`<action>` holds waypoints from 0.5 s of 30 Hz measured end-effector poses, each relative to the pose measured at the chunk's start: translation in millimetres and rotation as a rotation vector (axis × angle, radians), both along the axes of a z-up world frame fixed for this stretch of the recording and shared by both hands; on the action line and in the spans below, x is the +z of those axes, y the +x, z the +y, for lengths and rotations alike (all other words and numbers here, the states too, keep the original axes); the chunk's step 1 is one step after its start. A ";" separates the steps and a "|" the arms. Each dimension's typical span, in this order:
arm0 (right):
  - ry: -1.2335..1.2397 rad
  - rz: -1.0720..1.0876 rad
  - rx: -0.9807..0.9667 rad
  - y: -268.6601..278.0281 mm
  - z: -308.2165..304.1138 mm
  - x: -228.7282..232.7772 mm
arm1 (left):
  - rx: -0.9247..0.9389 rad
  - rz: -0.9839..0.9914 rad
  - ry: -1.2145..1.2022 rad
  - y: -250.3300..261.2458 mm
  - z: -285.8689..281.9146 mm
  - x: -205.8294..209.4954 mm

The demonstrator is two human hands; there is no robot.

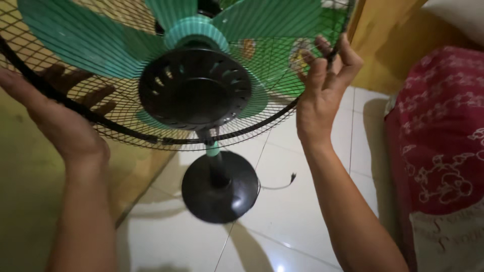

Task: The person removes the front fan cage, then reattaches it to the standing electric fan. The hands manipulate the cage and align it with the fan head, completing the reassembly.

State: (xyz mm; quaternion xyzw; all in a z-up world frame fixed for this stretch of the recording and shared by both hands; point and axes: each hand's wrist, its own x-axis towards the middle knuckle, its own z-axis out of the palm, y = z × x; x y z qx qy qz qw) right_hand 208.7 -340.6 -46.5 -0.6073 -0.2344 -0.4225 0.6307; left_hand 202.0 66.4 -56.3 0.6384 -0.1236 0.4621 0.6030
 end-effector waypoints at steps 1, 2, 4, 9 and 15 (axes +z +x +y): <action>0.002 -0.020 0.019 0.7 -1.1 0.9 | -0.059 -0.012 -0.014 -4.8 -5.0 5.7; 0.003 -0.040 0.038 1.7 -1.7 1.4 | -0.120 -0.026 -0.028 -7.8 -9.8 10.8; 0.011 -0.032 0.040 5.0 -7.5 1.5 | -0.030 -0.078 0.099 -12.5 -17.9 19.8; -0.001 -0.046 0.011 8.6 -15.7 4.3 | 0.031 -0.031 0.076 -22.0 -34.3 36.3; -0.016 -0.109 -0.025 17.9 -15.2 3.6 | 0.092 0.044 -0.017 -34.4 -56.0 54.8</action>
